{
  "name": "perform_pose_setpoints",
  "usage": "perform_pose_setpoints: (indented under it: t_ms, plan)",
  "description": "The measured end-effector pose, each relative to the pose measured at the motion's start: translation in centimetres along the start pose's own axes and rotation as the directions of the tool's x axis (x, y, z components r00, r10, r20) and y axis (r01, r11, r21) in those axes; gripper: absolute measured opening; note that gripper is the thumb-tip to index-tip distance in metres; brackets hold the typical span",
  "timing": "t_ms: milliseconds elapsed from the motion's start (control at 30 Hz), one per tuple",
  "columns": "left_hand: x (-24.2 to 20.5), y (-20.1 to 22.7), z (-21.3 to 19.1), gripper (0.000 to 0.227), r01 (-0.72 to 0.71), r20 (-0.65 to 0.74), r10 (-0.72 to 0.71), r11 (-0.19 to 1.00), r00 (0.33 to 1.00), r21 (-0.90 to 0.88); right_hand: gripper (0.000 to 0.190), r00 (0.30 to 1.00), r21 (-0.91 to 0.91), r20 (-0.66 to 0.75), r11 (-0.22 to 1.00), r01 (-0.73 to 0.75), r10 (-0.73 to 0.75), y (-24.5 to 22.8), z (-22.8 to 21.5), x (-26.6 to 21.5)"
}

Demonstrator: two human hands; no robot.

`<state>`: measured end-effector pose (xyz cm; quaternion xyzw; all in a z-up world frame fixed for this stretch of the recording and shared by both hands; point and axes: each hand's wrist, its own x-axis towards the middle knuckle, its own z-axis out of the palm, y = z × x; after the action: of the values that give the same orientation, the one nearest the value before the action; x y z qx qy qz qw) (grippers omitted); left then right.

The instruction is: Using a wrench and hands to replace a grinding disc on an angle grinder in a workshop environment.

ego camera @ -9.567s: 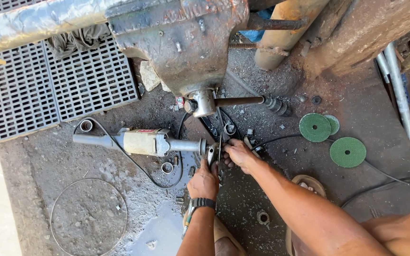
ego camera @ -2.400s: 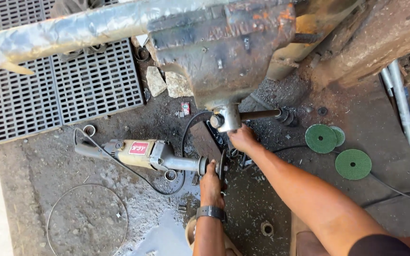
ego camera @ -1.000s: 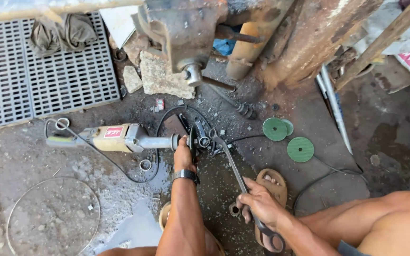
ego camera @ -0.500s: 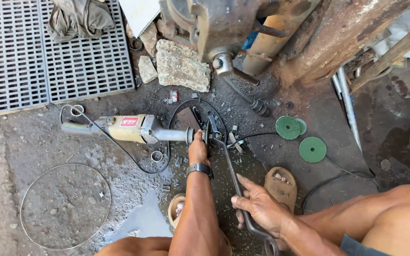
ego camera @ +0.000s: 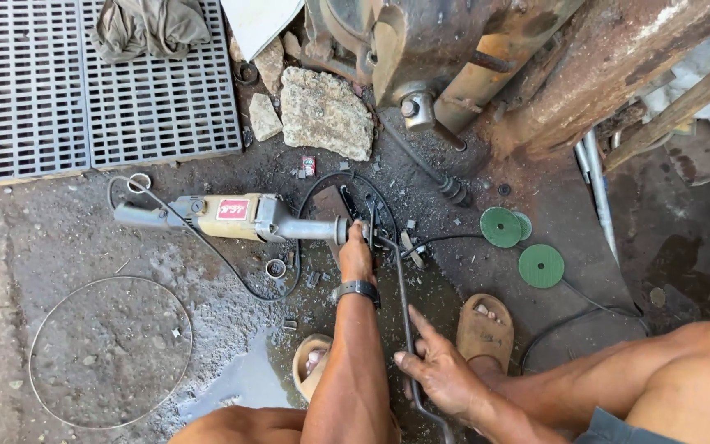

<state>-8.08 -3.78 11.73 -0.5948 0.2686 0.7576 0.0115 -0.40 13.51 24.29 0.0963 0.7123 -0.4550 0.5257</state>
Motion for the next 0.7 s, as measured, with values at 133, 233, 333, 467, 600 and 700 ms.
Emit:
perform_pose_setpoints:
  t_ms: [133, 233, 333, 467, 600, 700]
  plan:
    - [-1.8, -1.5, -0.1, 0.052, -0.032, 0.005, 0.031, 0.979, 0.999, 0.202, 0.083, 0.977, 0.008, -0.124, 0.985, -0.174, 0.174, -1.3, 0.7, -1.1]
    - [-2.3, -2.3, 0.6, 0.085, -0.081, 0.052, 0.065, 0.917, 0.996, 0.390, 0.080, 0.979, 0.021, -0.160, 0.992, -0.126, 0.128, -0.4, -0.2, 0.2]
    - [-3.4, -2.2, 1.0, 0.111, -0.084, 0.052, 0.068, 0.877, 0.996, 0.473, 0.081, 0.978, -0.149, -0.182, 0.980, -0.130, 0.102, 0.4, -0.4, 0.0]
    - [-3.4, -2.2, 1.5, 0.103, -0.078, 0.005, 0.084, 0.895, 0.996, 0.439, 0.085, 0.976, -0.275, -0.166, 0.943, -0.186, 0.144, -0.7, -0.2, -0.8]
    - [-3.5, -2.7, 1.5, 0.103, -0.071, 0.026, 0.066, 0.907, 0.997, 0.414, 0.084, 0.945, -0.047, -0.152, 0.953, -0.300, 0.290, -2.8, 0.2, -2.9]
    - [-3.5, -2.2, 1.8, 0.094, -0.075, 0.026, 0.070, 0.930, 0.997, 0.360, 0.086, 0.945, -0.328, -0.235, 0.896, -0.299, 0.230, 0.5, 0.7, -0.9]
